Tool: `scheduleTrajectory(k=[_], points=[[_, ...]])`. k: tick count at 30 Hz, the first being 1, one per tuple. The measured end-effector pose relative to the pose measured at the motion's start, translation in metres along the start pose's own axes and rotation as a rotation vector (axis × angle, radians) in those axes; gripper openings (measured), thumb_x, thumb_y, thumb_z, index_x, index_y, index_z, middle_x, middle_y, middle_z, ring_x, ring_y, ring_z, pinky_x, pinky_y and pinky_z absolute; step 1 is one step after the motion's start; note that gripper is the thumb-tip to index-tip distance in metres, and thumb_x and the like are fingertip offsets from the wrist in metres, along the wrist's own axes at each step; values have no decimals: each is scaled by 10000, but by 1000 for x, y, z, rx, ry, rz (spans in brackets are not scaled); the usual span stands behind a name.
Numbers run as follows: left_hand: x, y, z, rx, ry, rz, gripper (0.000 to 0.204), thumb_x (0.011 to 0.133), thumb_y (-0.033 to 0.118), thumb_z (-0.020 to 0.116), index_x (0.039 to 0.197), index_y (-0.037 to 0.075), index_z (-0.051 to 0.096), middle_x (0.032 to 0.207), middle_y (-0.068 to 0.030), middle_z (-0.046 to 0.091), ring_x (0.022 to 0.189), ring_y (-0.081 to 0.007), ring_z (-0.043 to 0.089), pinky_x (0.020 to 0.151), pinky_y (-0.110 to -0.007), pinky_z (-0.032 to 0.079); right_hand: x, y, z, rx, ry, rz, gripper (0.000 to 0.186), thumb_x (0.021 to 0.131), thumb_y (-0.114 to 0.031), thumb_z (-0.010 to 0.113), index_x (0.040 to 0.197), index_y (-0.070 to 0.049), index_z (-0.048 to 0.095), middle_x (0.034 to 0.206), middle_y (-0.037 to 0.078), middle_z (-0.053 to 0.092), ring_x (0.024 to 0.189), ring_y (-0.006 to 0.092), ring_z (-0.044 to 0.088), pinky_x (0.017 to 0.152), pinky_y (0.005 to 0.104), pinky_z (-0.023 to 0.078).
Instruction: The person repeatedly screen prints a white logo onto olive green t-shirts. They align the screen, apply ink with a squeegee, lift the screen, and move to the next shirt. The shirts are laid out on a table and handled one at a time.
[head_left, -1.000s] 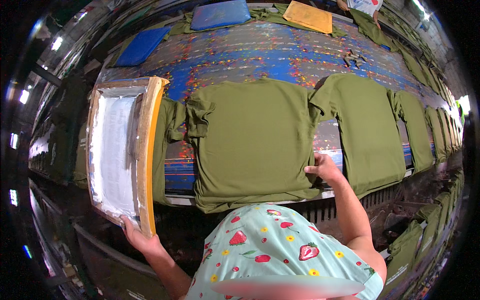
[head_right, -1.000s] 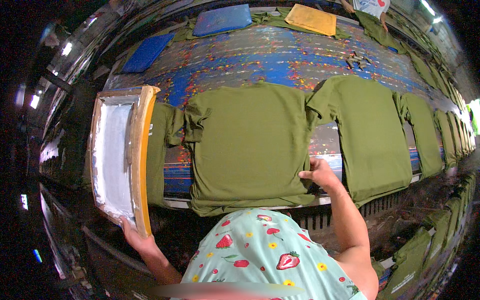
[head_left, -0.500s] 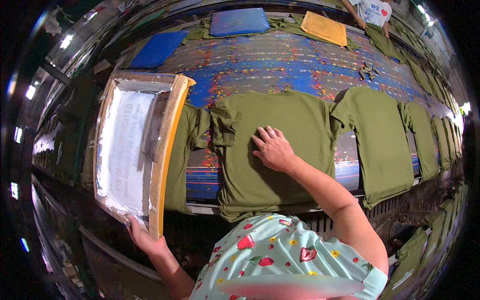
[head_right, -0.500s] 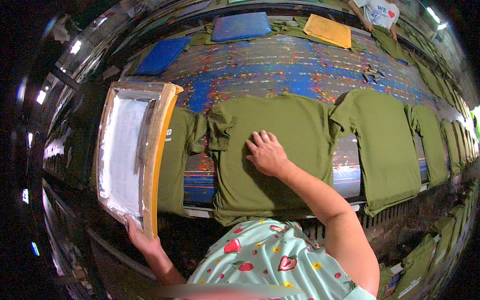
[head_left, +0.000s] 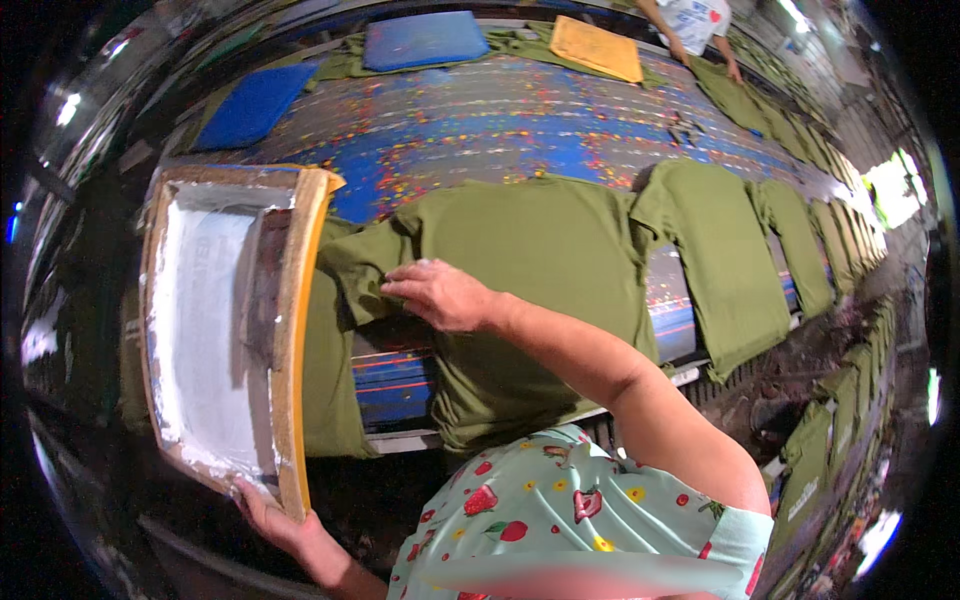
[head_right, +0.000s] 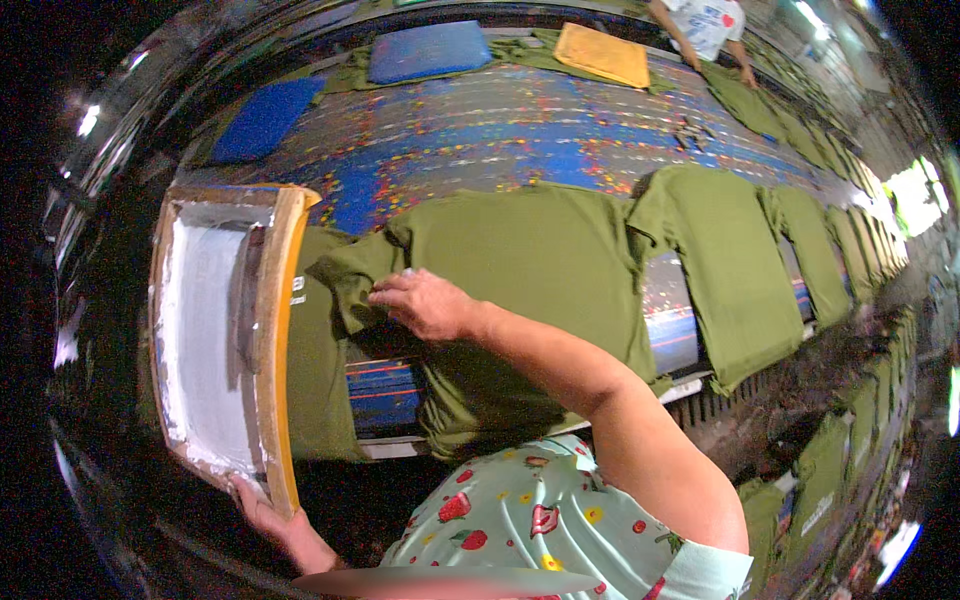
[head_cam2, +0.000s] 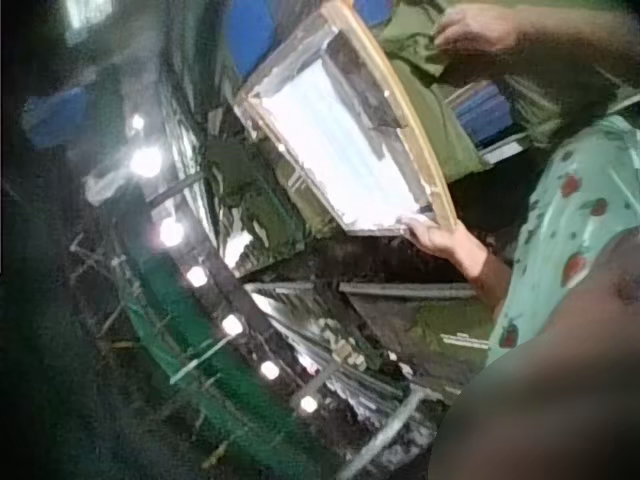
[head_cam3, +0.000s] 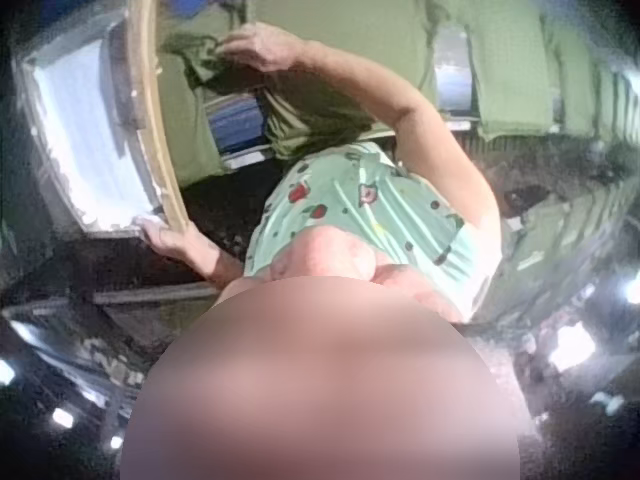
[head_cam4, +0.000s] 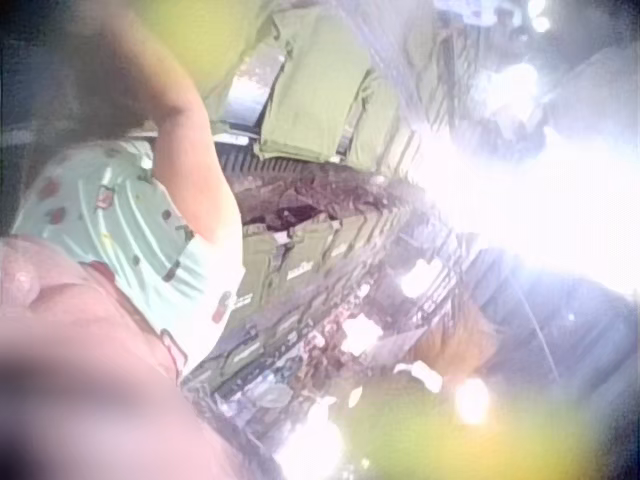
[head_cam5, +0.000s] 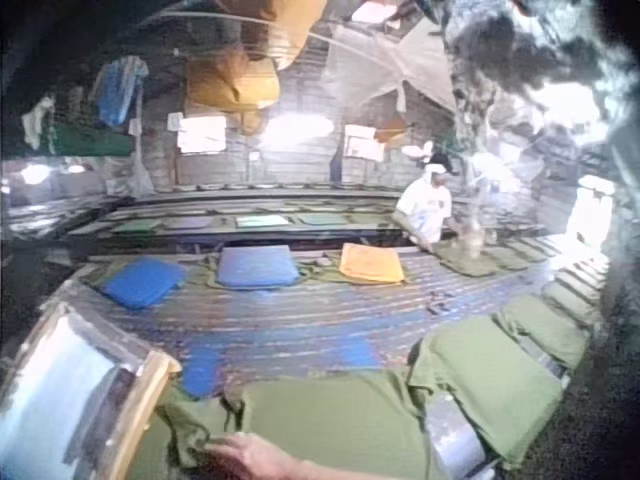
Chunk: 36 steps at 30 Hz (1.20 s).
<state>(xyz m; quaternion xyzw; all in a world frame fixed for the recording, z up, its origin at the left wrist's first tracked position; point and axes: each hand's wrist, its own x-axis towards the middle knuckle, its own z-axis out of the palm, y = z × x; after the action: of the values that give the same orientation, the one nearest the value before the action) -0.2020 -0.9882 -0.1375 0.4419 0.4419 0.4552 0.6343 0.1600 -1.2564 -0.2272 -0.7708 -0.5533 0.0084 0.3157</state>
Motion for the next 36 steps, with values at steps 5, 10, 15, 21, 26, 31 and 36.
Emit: scheduleTrajectory(k=[5,10,15,21,26,31,36], points=[[-16,11,-3,96,-65,71,670,1077,348,695,1590,-19,471,1622,-214,485,1455,-355,522,1215,-506,436,-105,46,-87,-261,194,464,479,1082,-319,607,1509,-104,591,1545,193,581,1412,413,561,1179,553,456],[-35,16,6,103,-21,35,661,1089,350,674,1588,-30,464,1625,-219,481,1463,-358,516,1219,-511,430,-222,118,-155,-479,67,974,614,1133,-497,489,1639,-148,468,1733,164,388,1584,443,367,1249,600,372],[-68,13,9,67,-100,49,625,1105,315,632,1594,-32,458,1623,-230,476,1470,-354,510,1222,-517,426,-263,138,-180,-509,-2,953,589,1108,-431,560,1612,-131,501,1700,178,435,1560,454,402,1241,587,387],[-134,16,20,348,-161,262,613,1085,194,599,1627,-34,427,1610,-276,409,1489,-420,472,1257,-561,397,-222,114,-171,-643,312,651,425,982,-266,717,1362,-80,680,1427,149,677,1315,359,620,1095,542,483],[-156,24,20,281,-71,184,594,1132,322,549,1584,-54,468,1576,-255,435,1453,-352,499,1207,-499,454,-183,127,-152,-457,-2,388,557,1053,-420,654,1549,-181,567,1601,137,533,1534,380,440,1228,566,394],[-158,24,-1,371,-113,306,621,1141,376,546,1563,-74,478,1546,-247,461,1434,-339,510,1195,-489,455,-165,164,-167,-460,59,886,616,1090,-522,561,1596,-172,525,1676,145,453,1571,410,375,1238,605,364],[-149,19,-23,876,-126,687,571,1154,278,520,1581,-96,449,1578,-308,436,1471,-402,481,1206,-529,440,-120,121,-104,-452,-67,400,621,1043,-459,652,1570,-150,542,1652,182,471,1552,442,397,1263,592,332]])
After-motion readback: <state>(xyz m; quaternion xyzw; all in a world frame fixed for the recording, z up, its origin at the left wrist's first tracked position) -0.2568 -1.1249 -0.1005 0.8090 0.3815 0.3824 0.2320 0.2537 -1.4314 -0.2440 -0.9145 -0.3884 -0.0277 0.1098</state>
